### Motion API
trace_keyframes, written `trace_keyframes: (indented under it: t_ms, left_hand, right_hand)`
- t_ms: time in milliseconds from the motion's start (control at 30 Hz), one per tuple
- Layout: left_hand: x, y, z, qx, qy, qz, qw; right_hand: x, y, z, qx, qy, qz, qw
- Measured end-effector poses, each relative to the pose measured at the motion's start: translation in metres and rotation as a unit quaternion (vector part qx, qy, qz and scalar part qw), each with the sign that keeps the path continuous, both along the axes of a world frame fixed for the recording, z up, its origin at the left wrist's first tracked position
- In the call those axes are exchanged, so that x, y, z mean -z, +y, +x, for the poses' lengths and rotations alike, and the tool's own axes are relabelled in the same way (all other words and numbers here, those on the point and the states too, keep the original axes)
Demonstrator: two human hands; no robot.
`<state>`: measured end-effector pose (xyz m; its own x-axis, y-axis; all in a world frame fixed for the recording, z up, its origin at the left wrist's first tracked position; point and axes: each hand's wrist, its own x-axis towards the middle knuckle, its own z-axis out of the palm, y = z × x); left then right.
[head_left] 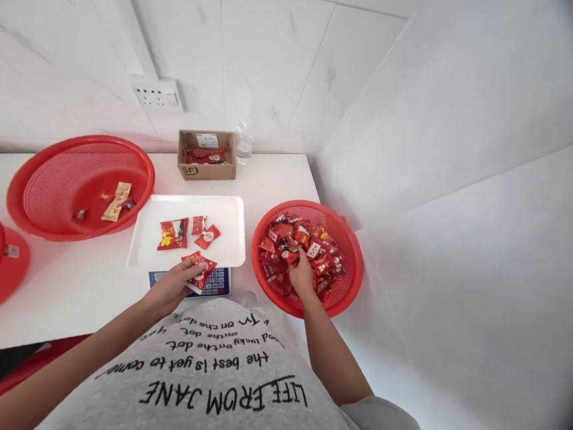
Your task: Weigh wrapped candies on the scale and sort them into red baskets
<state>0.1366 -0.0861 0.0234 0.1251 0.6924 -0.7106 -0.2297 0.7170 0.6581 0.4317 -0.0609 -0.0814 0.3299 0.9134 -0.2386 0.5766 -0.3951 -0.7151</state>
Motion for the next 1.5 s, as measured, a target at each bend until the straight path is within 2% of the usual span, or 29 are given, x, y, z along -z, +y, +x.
trace_keyframes:
  t_ms: [100, 233, 300, 400, 500, 667, 800, 900, 1067, 1167, 1300, 1400, 1500]
  left_hand:
    - [0.002, -0.004, 0.001, -0.008, 0.006, -0.013, 1.000]
    - [0.000, -0.004, 0.001, 0.000, 0.002, -0.024, 1.000]
    - [-0.001, -0.002, -0.001, 0.011, -0.005, -0.023, 1.000]
    - [-0.004, -0.001, -0.006, 0.025, -0.011, -0.019, 0.999]
    - [-0.006, -0.003, -0.016, 0.041, -0.014, -0.016, 0.999]
    - [0.000, -0.012, -0.039, 0.057, 0.010, -0.002, 0.998]
    - [0.008, -0.018, -0.054, 0.137, 0.070, 0.053, 0.987]
    - [0.012, -0.021, -0.058, 0.196, 0.102, 0.117, 0.968]
    - [0.016, -0.023, -0.067, 0.248, 0.168, 0.237, 0.924]
    - [0.017, -0.021, -0.078, 0.295, 0.171, 0.234, 0.911]
    - [0.012, -0.020, -0.092, 0.349, 0.092, 0.174, 0.916]
    - [0.008, -0.020, -0.099, 0.324, 0.048, 0.163, 0.931]
    - [0.008, -0.018, -0.104, 0.300, 0.055, 0.214, 0.928]
  right_hand:
    - [-0.001, -0.006, 0.011, 0.096, 0.173, 0.037, 0.980]
    - [-0.009, -0.014, 0.020, 0.216, 0.411, 0.007, 0.886]
    - [-0.016, -0.019, 0.019, 0.252, 0.475, -0.002, 0.843]
    - [-0.031, -0.027, 0.010, 0.268, 0.510, 0.004, 0.817]
    - [-0.050, -0.035, -0.009, 0.241, 0.530, 0.000, 0.813]
    - [-0.080, -0.046, -0.058, 0.149, 0.549, 0.011, 0.823]
    - [-0.093, -0.054, -0.112, 0.071, 0.572, -0.028, 0.817]
    - [-0.096, -0.058, -0.154, 0.036, 0.571, -0.047, 0.819]
    - [-0.099, -0.061, -0.203, 0.037, 0.513, -0.015, 0.858]
    - [-0.100, -0.062, -0.219, 0.035, 0.470, 0.009, 0.882]
    - [-0.098, -0.065, -0.237, 0.028, 0.441, 0.036, 0.897]
    - [-0.095, -0.068, -0.251, 0.027, 0.448, 0.040, 0.893]
    - [-0.091, -0.066, -0.261, 0.009, 0.443, 0.024, 0.896]
